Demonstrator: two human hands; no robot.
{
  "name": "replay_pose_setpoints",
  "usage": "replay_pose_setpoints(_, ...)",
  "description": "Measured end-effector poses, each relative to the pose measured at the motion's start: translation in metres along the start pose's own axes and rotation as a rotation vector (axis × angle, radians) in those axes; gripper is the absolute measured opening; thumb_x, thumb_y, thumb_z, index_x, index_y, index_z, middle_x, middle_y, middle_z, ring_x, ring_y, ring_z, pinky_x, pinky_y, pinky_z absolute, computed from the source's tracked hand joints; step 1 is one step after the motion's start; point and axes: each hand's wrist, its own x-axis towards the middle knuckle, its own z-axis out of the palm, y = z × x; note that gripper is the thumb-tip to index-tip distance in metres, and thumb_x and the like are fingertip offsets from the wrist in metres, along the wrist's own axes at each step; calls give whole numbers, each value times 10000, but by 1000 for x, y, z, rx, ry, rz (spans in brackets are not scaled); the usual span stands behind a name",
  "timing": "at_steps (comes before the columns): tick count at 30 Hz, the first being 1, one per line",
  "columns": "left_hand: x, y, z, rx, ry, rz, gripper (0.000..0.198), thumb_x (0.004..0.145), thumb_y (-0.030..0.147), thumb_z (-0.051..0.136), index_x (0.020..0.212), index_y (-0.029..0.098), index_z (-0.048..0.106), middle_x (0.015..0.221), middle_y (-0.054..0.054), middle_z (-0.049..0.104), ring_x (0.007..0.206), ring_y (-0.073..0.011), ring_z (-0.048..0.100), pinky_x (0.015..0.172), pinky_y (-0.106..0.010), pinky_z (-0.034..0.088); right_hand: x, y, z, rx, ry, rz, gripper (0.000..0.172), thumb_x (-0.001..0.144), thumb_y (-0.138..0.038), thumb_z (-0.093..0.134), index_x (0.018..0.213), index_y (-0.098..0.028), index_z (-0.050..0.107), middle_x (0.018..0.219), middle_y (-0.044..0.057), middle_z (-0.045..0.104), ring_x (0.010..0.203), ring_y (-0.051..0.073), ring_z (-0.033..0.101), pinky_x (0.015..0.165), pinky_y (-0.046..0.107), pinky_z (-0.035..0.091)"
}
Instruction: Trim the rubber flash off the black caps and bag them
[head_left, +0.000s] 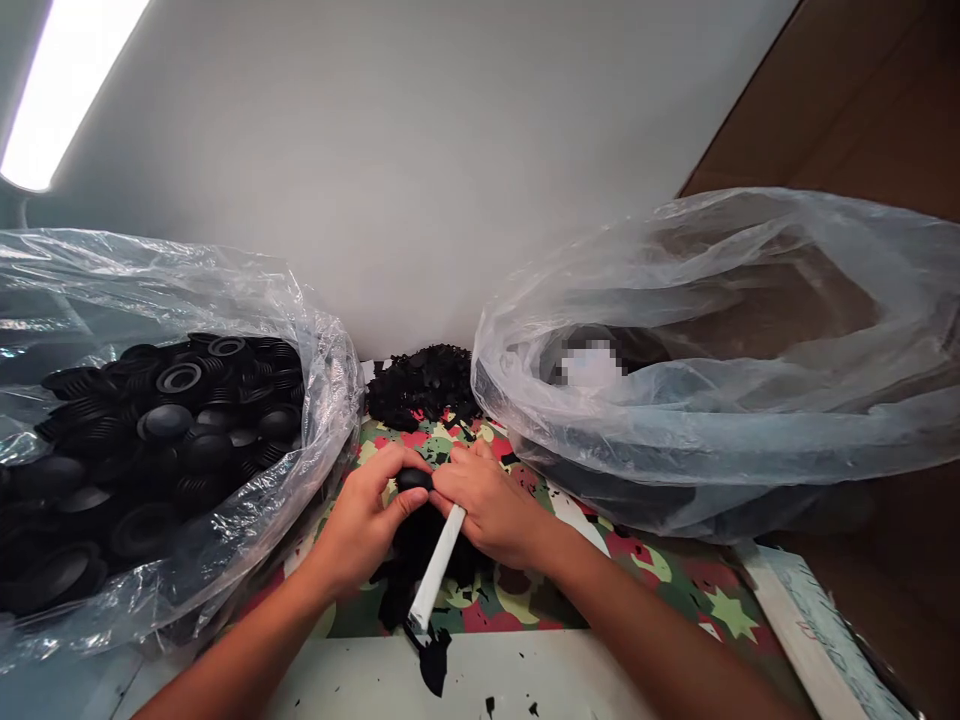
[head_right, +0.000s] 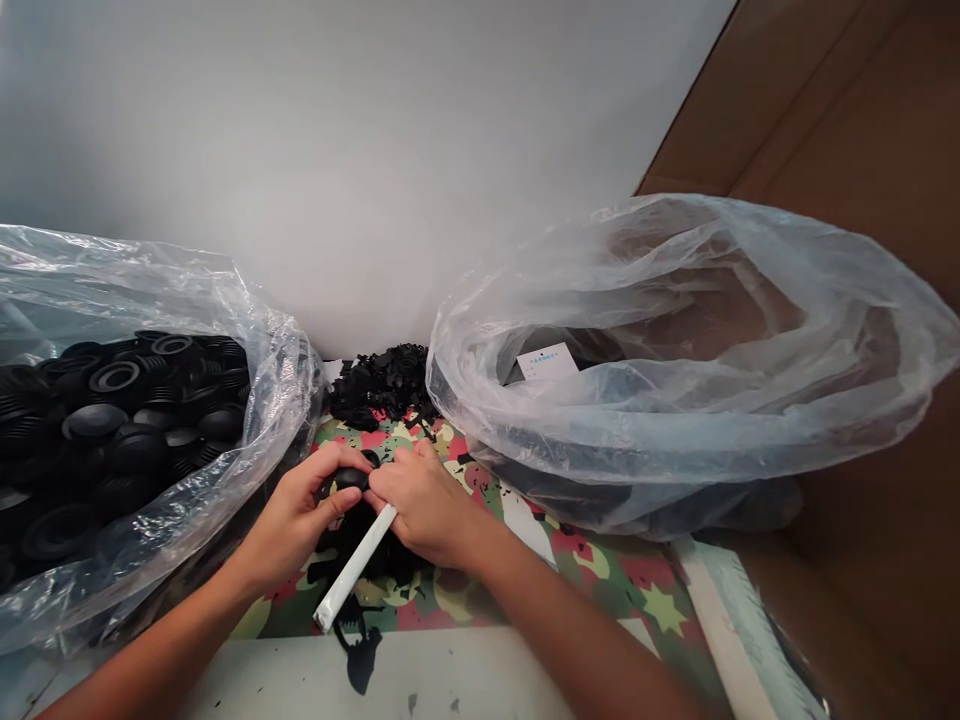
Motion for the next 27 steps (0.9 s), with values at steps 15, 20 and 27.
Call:
replay_pose_setpoints(15, 12, 10, 7, -844, 398, -296, 448, 547, 525, 935, 693, 179, 692, 699, 8, 632, 701, -146, 570, 681, -249, 490, -7, -16, 23, -256, 277, -149, 337, 975, -152, 477, 663, -206, 592, 596, 3, 566, 658, 179, 442, 733, 345, 293)
replay_pose_setpoints(20, 0, 17, 15, -952, 179, -306, 465, 606, 521, 928, 899, 204, 755, 837, -18, 711, 839, -183, 638, 815, -282, 511, -7, -14, 10, -19, 271, 55, 377, 1012, -374, 538, 695, -201, 646, 747, 24, 631, 720, 171, 521, 756, 352, 323)
replay_pose_setpoints(27, -4, 0, 17, -699, 136, -242, 481, 688, 524, 875, 1047, 225, 759, 1108, -85, 738, 1038, -262, 663, 872, -324, 524, -6, -27, -4, 784, 309, 520, 369, 941, -515, 557, 740, -209, 604, 627, -37, 491, 586, 131, 419, 565, 269, 330)
